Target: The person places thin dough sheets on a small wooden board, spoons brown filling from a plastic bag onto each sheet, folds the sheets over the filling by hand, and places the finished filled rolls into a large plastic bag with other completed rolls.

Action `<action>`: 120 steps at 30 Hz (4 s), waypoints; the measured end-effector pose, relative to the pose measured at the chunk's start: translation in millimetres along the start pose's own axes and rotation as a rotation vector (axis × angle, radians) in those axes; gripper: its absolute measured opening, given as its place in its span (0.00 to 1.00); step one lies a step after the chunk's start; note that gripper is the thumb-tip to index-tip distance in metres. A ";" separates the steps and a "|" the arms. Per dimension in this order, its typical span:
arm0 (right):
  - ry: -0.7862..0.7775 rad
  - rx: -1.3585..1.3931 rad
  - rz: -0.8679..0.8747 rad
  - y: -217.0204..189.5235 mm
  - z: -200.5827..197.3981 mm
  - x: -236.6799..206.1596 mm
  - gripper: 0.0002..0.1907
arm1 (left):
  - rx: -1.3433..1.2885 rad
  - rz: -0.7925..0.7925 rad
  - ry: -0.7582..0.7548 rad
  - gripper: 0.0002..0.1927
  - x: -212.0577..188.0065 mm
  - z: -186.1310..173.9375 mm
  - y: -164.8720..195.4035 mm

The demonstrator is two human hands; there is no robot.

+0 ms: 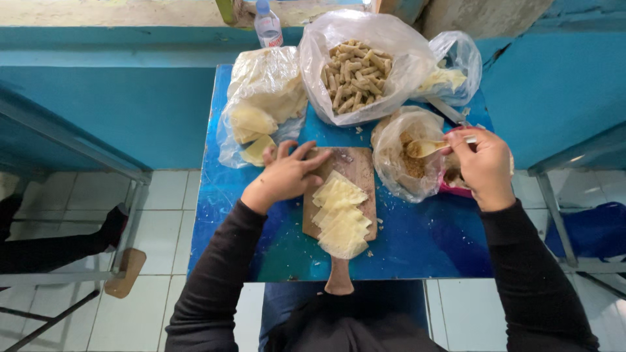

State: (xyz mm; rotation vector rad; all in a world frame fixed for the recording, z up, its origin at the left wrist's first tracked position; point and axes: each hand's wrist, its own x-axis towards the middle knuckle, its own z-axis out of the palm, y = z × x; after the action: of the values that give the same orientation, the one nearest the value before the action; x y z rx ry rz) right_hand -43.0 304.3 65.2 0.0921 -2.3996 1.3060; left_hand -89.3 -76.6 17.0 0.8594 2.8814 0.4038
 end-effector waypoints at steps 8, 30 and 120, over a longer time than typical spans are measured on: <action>0.032 0.218 -0.044 0.5 -6.7 -7.6 0.11 | 0.032 0.017 0.080 0.32 -1.1 -3.7 2.6; -0.291 0.489 0.433 -53.4 58.8 -114.8 0.11 | -0.001 0.092 0.776 0.14 4.6 -4.9 21.3; 0.128 -0.603 -0.432 -92.6 35.7 -88.4 0.23 | -0.936 -0.323 0.578 0.21 -124.2 26.9 143.0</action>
State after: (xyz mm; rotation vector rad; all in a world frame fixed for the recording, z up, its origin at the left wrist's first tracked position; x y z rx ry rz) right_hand 49.4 211.6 87.8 0.3188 -2.3765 0.3664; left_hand 93.8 -23.9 35.0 0.1066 2.6156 1.9745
